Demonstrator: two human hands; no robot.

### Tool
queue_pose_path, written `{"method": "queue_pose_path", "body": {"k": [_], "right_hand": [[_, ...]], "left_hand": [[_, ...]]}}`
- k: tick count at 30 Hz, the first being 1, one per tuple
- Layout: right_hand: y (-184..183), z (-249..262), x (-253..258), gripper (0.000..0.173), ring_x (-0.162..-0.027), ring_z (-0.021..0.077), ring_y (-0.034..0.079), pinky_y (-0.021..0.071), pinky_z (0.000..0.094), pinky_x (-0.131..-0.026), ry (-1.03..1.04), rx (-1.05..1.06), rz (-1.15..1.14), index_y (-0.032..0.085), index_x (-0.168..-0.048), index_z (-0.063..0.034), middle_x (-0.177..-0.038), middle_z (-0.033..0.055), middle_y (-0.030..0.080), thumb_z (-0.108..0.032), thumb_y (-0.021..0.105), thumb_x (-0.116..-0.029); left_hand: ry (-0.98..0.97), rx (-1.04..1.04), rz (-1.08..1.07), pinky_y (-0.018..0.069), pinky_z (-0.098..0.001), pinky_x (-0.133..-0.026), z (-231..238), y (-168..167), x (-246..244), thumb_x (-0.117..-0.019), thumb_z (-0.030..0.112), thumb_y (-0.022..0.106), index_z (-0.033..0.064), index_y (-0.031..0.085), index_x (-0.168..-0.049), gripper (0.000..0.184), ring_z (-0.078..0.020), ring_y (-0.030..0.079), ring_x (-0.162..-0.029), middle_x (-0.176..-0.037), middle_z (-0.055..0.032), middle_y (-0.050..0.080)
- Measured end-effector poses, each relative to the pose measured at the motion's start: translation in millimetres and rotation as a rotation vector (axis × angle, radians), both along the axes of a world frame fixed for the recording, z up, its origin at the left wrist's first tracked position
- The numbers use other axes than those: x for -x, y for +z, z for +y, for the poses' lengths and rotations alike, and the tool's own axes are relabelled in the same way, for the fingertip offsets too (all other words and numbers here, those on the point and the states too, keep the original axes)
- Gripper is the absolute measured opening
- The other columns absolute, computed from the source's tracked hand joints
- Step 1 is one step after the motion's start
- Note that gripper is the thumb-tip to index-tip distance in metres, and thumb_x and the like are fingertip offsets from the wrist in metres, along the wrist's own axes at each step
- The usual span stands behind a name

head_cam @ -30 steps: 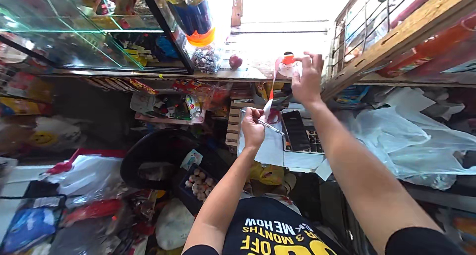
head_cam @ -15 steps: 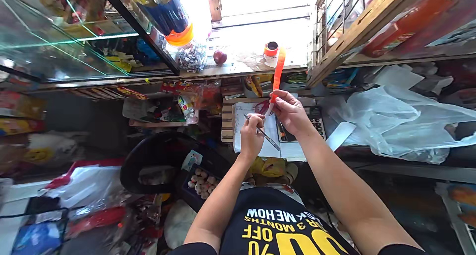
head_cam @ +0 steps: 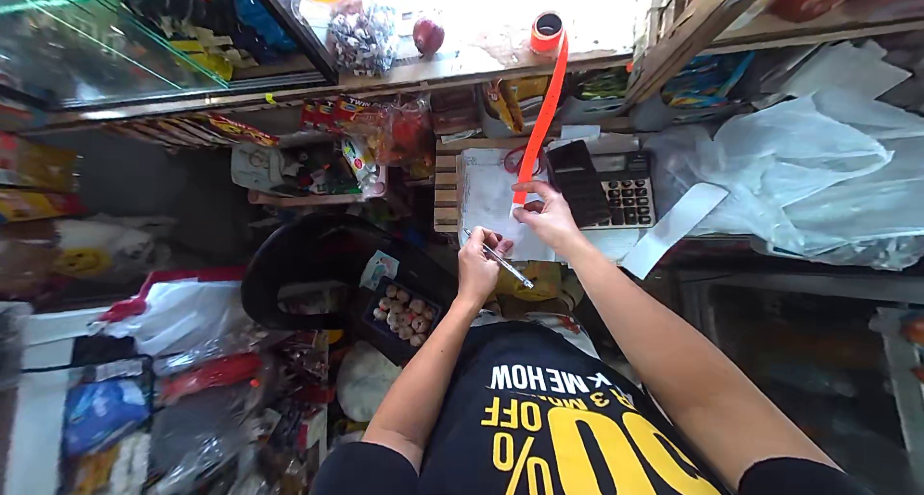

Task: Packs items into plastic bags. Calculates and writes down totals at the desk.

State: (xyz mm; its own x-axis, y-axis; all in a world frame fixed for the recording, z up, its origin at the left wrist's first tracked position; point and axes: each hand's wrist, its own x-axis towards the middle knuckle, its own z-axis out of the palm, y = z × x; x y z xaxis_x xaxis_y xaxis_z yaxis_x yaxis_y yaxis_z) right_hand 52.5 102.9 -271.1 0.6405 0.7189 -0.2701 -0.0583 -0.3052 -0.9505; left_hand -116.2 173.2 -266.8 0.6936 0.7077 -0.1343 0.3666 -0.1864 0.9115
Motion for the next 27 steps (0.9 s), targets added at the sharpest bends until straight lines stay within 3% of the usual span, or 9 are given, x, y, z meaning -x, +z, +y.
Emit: {"method": "queue_pose_path", "body": {"k": [3,6,8,10,12,14,16,20,27], "right_hand": [[-24,1,6,0.045,-0.098,0.0301,0.068,0.0597,0.0447,-0.084,0.086,0.176,-0.118,0.062,-0.132,-0.0046,-0.138,0.0219,0.053,0.003,0.071,-0.0887],[-45,3,5,0.039,-0.100,0.0331,0.065,0.0550,0.0500,-0.089,0.131,0.200,-0.289,0.066,-0.127,-0.0018,-0.123,0.0222,0.062,0.003,0.069,-0.0882],[-52,4,5,0.037,-0.109,0.0379,0.062,0.0500,0.0556,-0.096,0.117,0.169,-0.343,0.068,-0.123,-0.0015,-0.123,0.0228,0.063,0.004,0.068,-0.0871],[-57,4,6,0.041,-0.115,0.0361,0.060,0.0536,0.0501,-0.095,0.070,0.130,-0.331,0.068,-0.125,-0.0037,-0.131,0.0227,0.058,0.004,0.071,-0.0842],[-61,3,7,0.044,-0.110,0.0319,0.061,0.0572,0.0417,-0.088,0.013,0.111,-0.310,0.066,-0.125,-0.0019,-0.133,0.0241,0.052,0.003,0.075,-0.0817],[-61,2,8,0.044,-0.108,0.0297,0.062,0.0565,0.0389,-0.088,-0.020,0.116,-0.297,0.066,-0.124,0.0010,-0.135,0.0249,0.052,0.000,0.077,-0.0817],[-58,1,6,0.045,-0.110,0.0296,0.062,0.0557,0.0390,-0.091,-0.015,0.140,-0.275,0.065,-0.126,0.0022,-0.136,0.0248,0.052,-0.001,0.077,-0.0822],[-58,3,6,0.046,-0.120,0.0319,0.057,0.0520,0.0399,-0.101,-0.018,0.145,-0.290,0.066,-0.123,0.0050,-0.137,0.0257,0.051,0.000,0.079,-0.0799],[-61,3,6,0.047,-0.122,0.0297,0.056,0.0527,0.0370,-0.100,-0.030,0.118,-0.272,0.067,-0.123,0.0025,-0.137,0.0240,0.049,0.004,0.079,-0.0776]], "left_hand": [[0.031,-0.086,0.054,0.0596,-0.0429,-0.071,12,-13,15,-0.1058,0.027,0.058,0.0015,0.069,-0.107,0.028,-0.0207,0.070,-0.073,-0.084,-0.0100,0.072],[0.019,0.018,-0.083,0.0515,-0.0292,-0.056,25,-19,8,-0.1120,0.042,0.021,0.0004,0.061,-0.123,0.059,-0.0097,0.059,-0.057,-0.074,-0.0038,0.068],[-0.002,0.097,-0.144,0.0478,-0.0240,-0.054,30,-24,-3,-0.1092,0.053,0.010,0.0036,0.053,-0.131,0.069,-0.0061,0.054,-0.057,-0.079,-0.0016,0.064],[-0.007,0.076,-0.208,0.0530,-0.0269,-0.061,34,-32,-19,-0.1123,0.038,0.020,0.0006,0.058,-0.119,0.054,-0.0091,0.059,-0.066,-0.085,-0.0052,0.064],[-0.023,-0.011,-0.228,0.0560,-0.0316,-0.067,38,-43,-42,-0.1090,0.022,0.036,-0.0022,0.063,-0.103,0.037,-0.0129,0.064,-0.071,-0.085,-0.0083,0.068],[-0.047,-0.089,-0.198,0.0558,-0.0353,-0.068,39,-49,-63,-0.1045,0.024,0.048,-0.0018,0.066,-0.093,0.033,-0.0153,0.066,-0.070,-0.078,-0.0092,0.068],[-0.010,-0.075,-0.237,0.0565,-0.0360,-0.066,35,-57,-83,-0.1066,0.024,0.048,-0.0015,0.065,-0.086,0.037,-0.0147,0.065,-0.065,-0.070,-0.0074,0.065],[0.069,-0.149,-0.218,0.0434,-0.0276,-0.054,33,-80,-101,-0.1028,0.024,0.062,0.0049,0.054,-0.072,0.037,-0.0082,0.048,-0.052,-0.058,0.0011,0.046],[0.097,-0.287,-0.151,0.0408,-0.0277,-0.052,32,-92,-101,-0.0986,0.009,0.059,0.0048,0.054,-0.065,0.034,-0.0098,0.047,-0.051,-0.056,-0.0010,0.046]]}}
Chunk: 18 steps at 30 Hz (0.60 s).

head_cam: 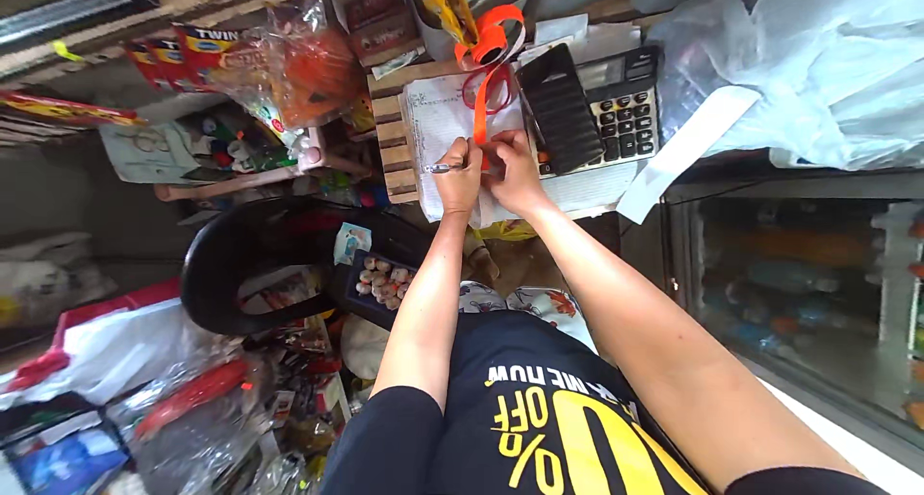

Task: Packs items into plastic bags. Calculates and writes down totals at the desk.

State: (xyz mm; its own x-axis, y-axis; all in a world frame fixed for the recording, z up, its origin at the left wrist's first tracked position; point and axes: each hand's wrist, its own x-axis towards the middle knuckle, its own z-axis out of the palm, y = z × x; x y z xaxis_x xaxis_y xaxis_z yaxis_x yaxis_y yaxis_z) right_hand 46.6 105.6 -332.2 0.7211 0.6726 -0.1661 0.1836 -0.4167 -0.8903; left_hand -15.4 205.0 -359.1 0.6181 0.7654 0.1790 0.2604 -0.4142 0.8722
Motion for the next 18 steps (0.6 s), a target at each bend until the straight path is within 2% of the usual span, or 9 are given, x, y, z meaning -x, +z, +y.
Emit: {"method": "queue_pose_path", "body": {"k": [6,13,18], "right_hand": [[0.0,0.3,-0.1,0.048,-0.123,0.0293,0.055,0.0518,0.0358,-0.101,0.003,0.006,-0.008,0.066,-0.125,0.0031,-0.138,0.0238,0.048,0.005,0.077,-0.0780],[-0.1,-0.1,-0.7,0.048,-0.125,0.0297,0.054,0.0505,0.0365,-0.103,0.001,0.009,-0.006,0.066,-0.124,0.0027,-0.137,0.0231,0.049,0.006,0.078,-0.0775],[-2.8,0.2,-0.3,0.047,-0.128,0.0333,0.052,0.0487,0.0404,-0.106,0.009,-0.001,-0.032,0.067,-0.123,0.0040,-0.138,0.0247,0.050,0.005,0.077,-0.0768]], "left_hand": [[-0.016,-0.076,0.092,0.0452,-0.0342,-0.057,-0.7,2.0,-2.7,-0.0972,0.010,0.060,0.0023,0.060,-0.069,0.029,-0.0160,0.055,-0.057,-0.060,-0.0062,0.054],[-0.009,-0.064,0.085,0.0436,-0.0334,-0.056,-1.6,1.2,-1.5,-0.0980,0.012,0.059,0.0045,0.057,-0.067,0.032,-0.0143,0.053,-0.055,-0.058,-0.0035,0.051],[-0.024,-0.096,0.099,0.0460,-0.0369,-0.057,-1.7,1.8,-0.5,-0.0976,0.013,0.060,0.0029,0.060,-0.069,0.030,-0.0174,0.057,-0.057,-0.061,-0.0064,0.055]]}}
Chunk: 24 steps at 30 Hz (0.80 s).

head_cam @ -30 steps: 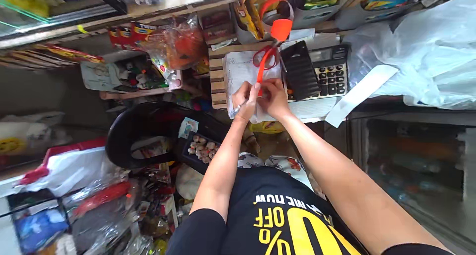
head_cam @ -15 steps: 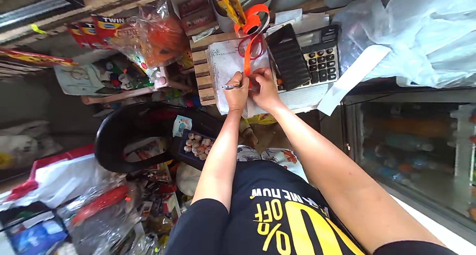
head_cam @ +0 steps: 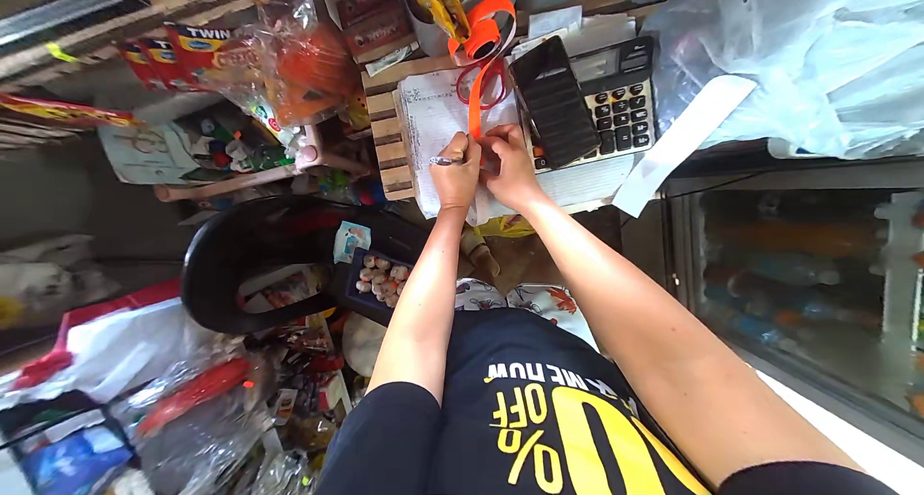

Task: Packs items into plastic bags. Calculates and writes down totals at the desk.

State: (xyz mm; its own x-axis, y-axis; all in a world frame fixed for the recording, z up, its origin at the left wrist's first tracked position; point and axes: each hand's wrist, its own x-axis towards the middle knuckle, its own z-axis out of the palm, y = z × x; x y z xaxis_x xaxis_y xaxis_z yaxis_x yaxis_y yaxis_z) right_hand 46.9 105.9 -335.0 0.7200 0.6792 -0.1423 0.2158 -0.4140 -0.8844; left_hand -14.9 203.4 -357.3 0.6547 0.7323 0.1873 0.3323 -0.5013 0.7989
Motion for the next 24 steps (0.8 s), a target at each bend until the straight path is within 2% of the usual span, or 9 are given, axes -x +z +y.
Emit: {"method": "queue_pose_path", "body": {"k": [7,10,12,14,16,18,20,22,24], "right_hand": [[-1,1,-2,0.048,-0.125,0.0322,0.054,0.0498,0.0388,-0.104,0.008,0.014,-0.010,0.067,-0.124,0.0035,-0.137,0.0234,0.051,0.004,0.079,-0.0775],[-1,0,0,0.048,-0.122,0.0304,0.055,0.0515,0.0368,-0.101,0.005,0.018,-0.011,0.067,-0.124,0.0034,-0.137,0.0233,0.050,0.004,0.077,-0.0778],[1,1,-2,0.048,-0.123,0.0306,0.055,0.0515,0.0374,-0.101,0.007,0.033,-0.009,0.066,-0.125,0.0031,-0.137,0.0232,0.050,0.002,0.079,-0.0787],[3,1,-2,0.050,-0.121,0.0316,0.057,0.0537,0.0389,-0.098,0.017,0.042,0.018,0.065,-0.127,0.0014,-0.138,0.0240,0.049,0.001,0.080,-0.0790],[5,3,-3,0.054,-0.123,0.0327,0.055,0.0536,0.0414,-0.098,0.030,0.023,0.055,0.063,-0.130,-0.0018,-0.143,0.0239,0.046,0.005,0.078,-0.0781],[3,2,-4,0.058,-0.131,0.0322,0.052,0.0522,0.0420,-0.101,0.048,-0.008,0.083,0.062,-0.132,-0.0039,-0.149,0.0218,0.044,0.008,0.076,-0.0770],[1,2,-5,0.061,-0.134,0.0324,0.050,0.0509,0.0431,-0.104,0.064,-0.021,0.099,0.062,-0.134,-0.0051,-0.149,0.0206,0.044,0.011,0.076,-0.0760],[4,1,-3,0.063,-0.132,0.0344,0.050,0.0498,0.0452,-0.104,0.072,-0.016,0.110,0.062,-0.135,-0.0066,-0.147,0.0212,0.046,0.011,0.073,-0.0757],[8,0,-4,0.063,-0.130,0.0350,0.050,0.0508,0.0460,-0.101,0.078,0.010,0.135,0.062,-0.135,-0.0089,-0.145,0.0217,0.045,0.011,0.072,-0.0765]], "left_hand": [[0.027,0.032,-0.032,0.0436,-0.0330,-0.055,0,-1,-4,-0.0988,0.013,0.059,0.0052,0.056,-0.067,0.033,-0.0135,0.052,-0.054,-0.058,-0.0030,0.051],[0.011,0.001,0.004,0.0443,-0.0359,-0.055,0,-1,-3,-0.0970,0.012,0.060,0.0044,0.058,-0.066,0.032,-0.0162,0.055,-0.055,-0.059,-0.0049,0.054],[0.000,0.107,0.016,0.0445,-0.0375,-0.058,4,5,-4,-0.0977,0.014,0.058,0.0051,0.057,-0.067,0.032,-0.0159,0.054,-0.056,-0.059,-0.0036,0.053],[-0.003,0.351,-0.044,0.0463,-0.0311,-0.057,13,15,-1,-0.1023,0.016,0.053,0.0080,0.055,-0.070,0.034,-0.0095,0.051,-0.055,-0.059,0.0021,0.050],[0.037,0.527,0.028,0.0456,-0.0287,-0.057,24,31,2,-0.1070,0.028,0.051,0.0064,0.063,-0.080,0.037,-0.0079,0.050,-0.055,-0.062,0.0033,0.051],[0.055,0.435,0.321,0.0488,-0.0421,-0.065,34,48,4,-0.1051,0.042,0.055,0.0023,0.064,-0.090,0.043,-0.0207,0.057,-0.065,-0.071,-0.0071,0.057],[0.038,0.311,0.544,0.0539,-0.0575,-0.082,39,61,6,-0.1030,0.048,0.057,0.0002,0.065,-0.117,0.050,-0.0350,0.070,-0.088,-0.093,-0.0185,0.070],[0.035,0.209,0.555,0.0545,-0.0580,-0.084,38,63,9,-0.1040,0.044,0.057,0.0010,0.060,-0.132,0.051,-0.0378,0.071,-0.093,-0.101,-0.0210,0.071],[0.004,0.098,0.424,0.0563,-0.0518,-0.083,36,58,16,-0.1055,0.027,0.057,-0.0014,0.061,-0.128,0.037,-0.0347,0.069,-0.092,-0.108,-0.0214,0.068]]}}
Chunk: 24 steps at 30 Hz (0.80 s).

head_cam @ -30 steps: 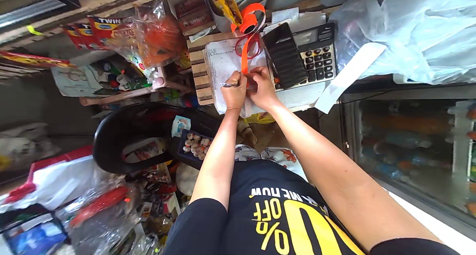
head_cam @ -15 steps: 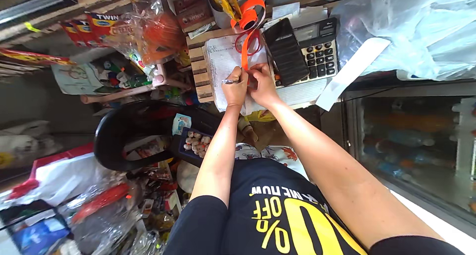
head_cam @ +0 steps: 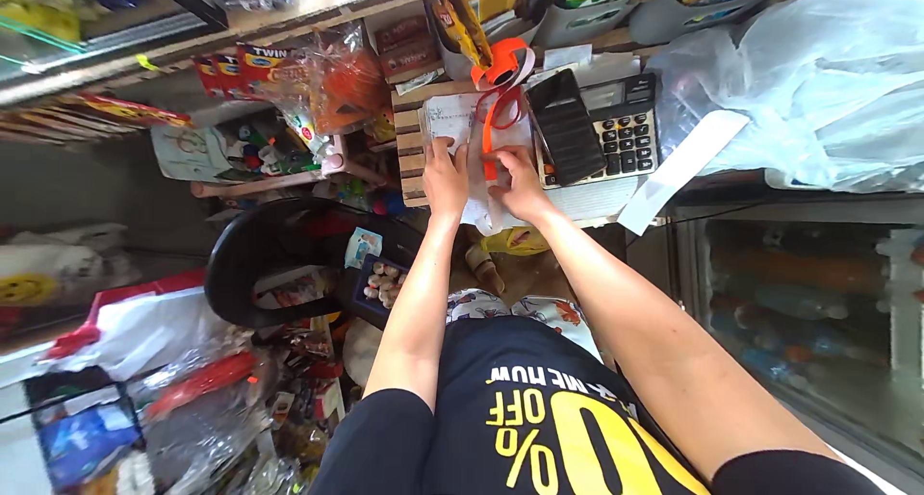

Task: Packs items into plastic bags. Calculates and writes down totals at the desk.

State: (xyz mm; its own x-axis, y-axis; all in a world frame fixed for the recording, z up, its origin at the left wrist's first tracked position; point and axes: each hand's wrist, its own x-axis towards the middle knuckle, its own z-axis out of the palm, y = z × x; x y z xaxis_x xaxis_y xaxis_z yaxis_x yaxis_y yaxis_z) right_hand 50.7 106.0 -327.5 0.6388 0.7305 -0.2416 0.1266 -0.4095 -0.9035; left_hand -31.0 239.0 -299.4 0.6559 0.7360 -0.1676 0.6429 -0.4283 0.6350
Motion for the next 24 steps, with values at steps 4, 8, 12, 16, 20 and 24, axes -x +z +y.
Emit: {"method": "queue_pose_path", "body": {"k": [4,8,12,16,20,24], "right_hand": [[2,-3,-1,0.067,-0.113,0.0351,0.060,0.0557,0.0458,-0.088,-0.018,0.058,-0.038,0.053,-0.140,-0.0069,-0.144,0.0249,0.045,0.003,0.079,-0.0787],[6,-3,3,0.064,-0.108,0.0340,0.062,0.0562,0.0433,-0.088,-0.054,0.115,-0.099,0.051,-0.139,-0.0027,-0.136,0.0261,0.050,0.002,0.079,-0.0807],[7,-6,4,0.065,-0.111,0.0331,0.064,0.0564,0.0423,-0.093,-0.064,0.090,-0.076,0.048,-0.141,-0.0007,-0.135,0.0265,0.052,0.009,0.073,-0.0812],[33,-15,4,0.049,-0.104,0.0230,0.066,0.0588,0.0364,-0.085,-0.069,-0.148,0.124,0.054,-0.136,-0.0031,-0.135,0.0181,0.057,0.009,0.065,-0.0893],[70,-26,3,0.046,-0.095,0.0145,0.066,0.0572,0.0282,-0.081,-0.032,-0.245,0.192,0.057,-0.138,-0.0056,-0.134,0.0124,0.060,0.007,0.063,-0.0936],[78,-21,-5,0.047,-0.090,0.0159,0.068,0.0612,0.0330,-0.081,-0.063,-0.317,0.124,0.064,-0.133,-0.0076,-0.129,0.0099,0.061,0.009,0.068,-0.0886]], "left_hand": [[-0.124,0.020,0.020,0.0570,-0.0509,-0.090,-23,3,14,-0.0997,0.013,0.060,0.0023,0.070,-0.118,0.023,-0.0333,0.069,-0.103,-0.112,-0.0186,0.070],[-0.096,0.056,0.134,0.0538,-0.0517,-0.096,-49,-1,7,-0.0998,0.016,0.063,0.0014,0.067,-0.124,0.029,-0.0387,0.061,-0.119,-0.122,-0.0227,0.064],[-0.091,0.076,0.055,0.0532,-0.0510,-0.096,-51,-4,0,-0.0973,0.011,0.064,0.0024,0.070,-0.114,0.020,-0.0369,0.062,-0.117,-0.118,-0.0189,0.067],[-0.051,0.336,-0.250,0.0589,-0.0451,-0.087,-41,12,10,-0.0971,0.008,0.066,-0.0027,0.063,-0.121,0.026,-0.0252,0.073,-0.092,-0.100,-0.0155,0.074],[-0.072,0.479,-0.597,0.0595,-0.0326,-0.086,-38,26,20,-0.0953,-0.001,0.066,-0.0029,0.065,-0.113,0.018,-0.0140,0.071,-0.090,-0.100,-0.0110,0.072],[-0.054,0.339,-0.672,0.0584,-0.0331,-0.088,-43,43,20,-0.0945,0.001,0.070,0.0030,0.072,-0.116,0.022,-0.0148,0.070,-0.094,-0.106,-0.0095,0.073]]}}
